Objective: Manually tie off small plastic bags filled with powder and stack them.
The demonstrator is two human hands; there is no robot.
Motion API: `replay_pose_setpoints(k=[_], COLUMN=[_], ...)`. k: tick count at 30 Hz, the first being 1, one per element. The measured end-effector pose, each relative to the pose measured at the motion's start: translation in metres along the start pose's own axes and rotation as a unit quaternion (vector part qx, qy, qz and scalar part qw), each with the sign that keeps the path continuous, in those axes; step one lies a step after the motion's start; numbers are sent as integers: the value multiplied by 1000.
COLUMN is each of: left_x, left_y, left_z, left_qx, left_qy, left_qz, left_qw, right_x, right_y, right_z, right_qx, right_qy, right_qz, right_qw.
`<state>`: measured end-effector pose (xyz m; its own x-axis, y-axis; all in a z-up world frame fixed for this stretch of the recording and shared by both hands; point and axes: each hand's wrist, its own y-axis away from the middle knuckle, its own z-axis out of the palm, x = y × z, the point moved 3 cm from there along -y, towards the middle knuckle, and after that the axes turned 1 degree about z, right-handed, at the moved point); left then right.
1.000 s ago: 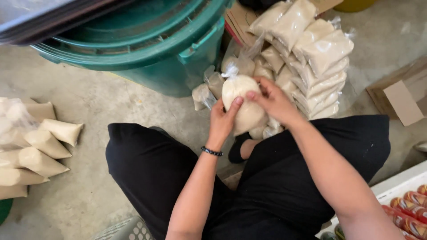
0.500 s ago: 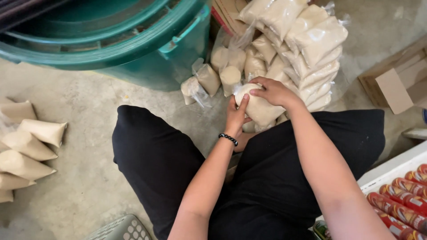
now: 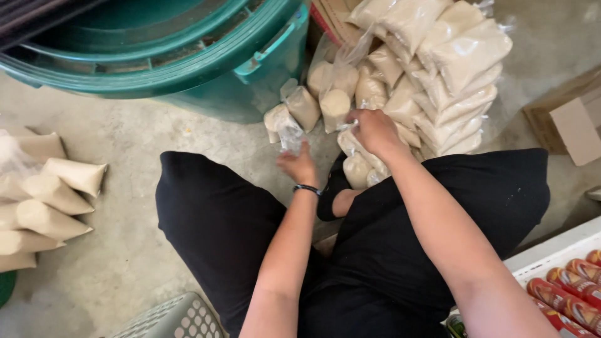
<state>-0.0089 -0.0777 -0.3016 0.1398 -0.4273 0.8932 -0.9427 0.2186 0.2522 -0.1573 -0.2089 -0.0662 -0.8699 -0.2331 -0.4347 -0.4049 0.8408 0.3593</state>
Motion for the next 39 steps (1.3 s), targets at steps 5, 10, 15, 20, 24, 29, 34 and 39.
replay_pose_setpoints(k=[5,10,15,20,24,29,34,39], left_x=[-36,49,187,263,317,328,326,324], left_y=[-65,-69,-29,6,28,43,18,36], left_z=[6,-18,-72,-116,-158,-183,-191,-174], left_qx=[-65,-174,-234,-272,-278,-356,-461,-548], left_qy=[15,153,-15,-26,-103,18,272,54], left_qz=[-6,-79,139,143,256,312,271,361], left_qw=[998,970,962,951,920,881,800,753], right_x=[-42,-37,-42,-76,-112,-128,-136,-128], right_y=[9,11,9,24,45,79,102,101], right_z=[-4,10,26,25,-22,-85,-119,-130], right_qx=[-23,-104,-117,-7,-1,-2,3,90], right_qy=[19,80,3,-109,-254,-252,-273,-295], right_qz=[8,-20,-150,-269,-167,-309,-319,-295], right_qw=[1000,991,982,957,953,917,908,904])
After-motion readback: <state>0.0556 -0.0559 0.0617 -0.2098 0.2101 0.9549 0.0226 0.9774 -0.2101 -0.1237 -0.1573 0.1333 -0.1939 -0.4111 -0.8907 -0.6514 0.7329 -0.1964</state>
